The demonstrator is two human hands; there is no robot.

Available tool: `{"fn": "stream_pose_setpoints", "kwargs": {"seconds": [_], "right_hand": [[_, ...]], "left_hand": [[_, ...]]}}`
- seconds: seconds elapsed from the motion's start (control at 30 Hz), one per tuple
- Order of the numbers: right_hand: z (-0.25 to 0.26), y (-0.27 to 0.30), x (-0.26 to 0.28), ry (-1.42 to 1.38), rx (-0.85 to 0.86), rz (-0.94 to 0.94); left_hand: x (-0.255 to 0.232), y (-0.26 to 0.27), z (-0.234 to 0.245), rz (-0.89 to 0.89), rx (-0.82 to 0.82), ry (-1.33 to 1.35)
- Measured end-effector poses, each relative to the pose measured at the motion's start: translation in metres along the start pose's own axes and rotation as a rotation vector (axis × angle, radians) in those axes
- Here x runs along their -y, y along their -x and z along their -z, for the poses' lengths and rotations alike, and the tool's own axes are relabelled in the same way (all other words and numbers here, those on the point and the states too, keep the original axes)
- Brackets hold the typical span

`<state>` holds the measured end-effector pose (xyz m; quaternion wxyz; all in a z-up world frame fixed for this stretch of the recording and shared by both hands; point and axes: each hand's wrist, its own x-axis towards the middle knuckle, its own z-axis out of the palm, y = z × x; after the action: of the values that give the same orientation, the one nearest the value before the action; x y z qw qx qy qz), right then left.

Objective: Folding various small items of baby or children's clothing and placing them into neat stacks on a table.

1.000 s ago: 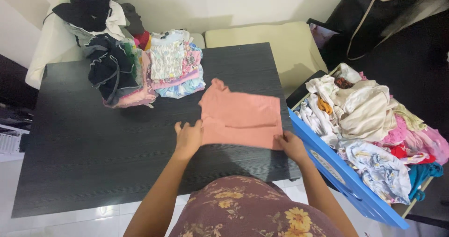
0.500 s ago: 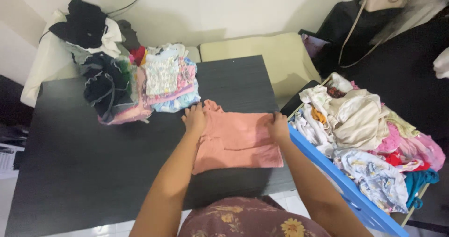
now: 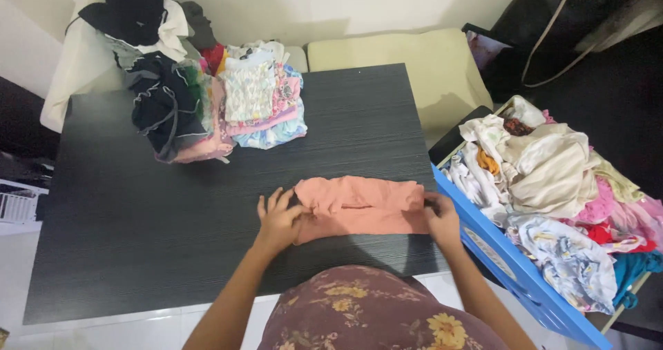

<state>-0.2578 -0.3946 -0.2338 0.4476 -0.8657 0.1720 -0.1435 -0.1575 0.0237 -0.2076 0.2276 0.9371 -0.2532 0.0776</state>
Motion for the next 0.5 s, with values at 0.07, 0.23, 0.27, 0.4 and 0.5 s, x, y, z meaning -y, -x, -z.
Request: {"fn": "stream_pose_setpoints", "kwargs": {"seconds": [0.07,0.23,0.27,0.4,0.5], "right_hand": [[-0.007,-0.002,0.031,0.04,-0.013,-0.165],[-0.036,-0.016,0.027,0.393,0.088,-0.386],[-0.041,-0.019,0.018,0.424,0.06,-0.338],[-0.043,-0.022,0.038,0.301,-0.023,-0.252],[-0.044,-0.008,0.136,0.262,0.036,-0.182]], "left_hand": [[-0.02,-0.004,0.013,-0.006,-0.068,-0.048],[-0.043,-0.018,0.015,-0.171,0.027,-0.162],[-0.037,-0.016,0.001,-0.232,-0.007,-0.133],[-0.036,-0.014,0.021,-0.254,0.065,-0.081],[-0.04,-0.017,0.045,-0.1,0.208,-0.036]]}}
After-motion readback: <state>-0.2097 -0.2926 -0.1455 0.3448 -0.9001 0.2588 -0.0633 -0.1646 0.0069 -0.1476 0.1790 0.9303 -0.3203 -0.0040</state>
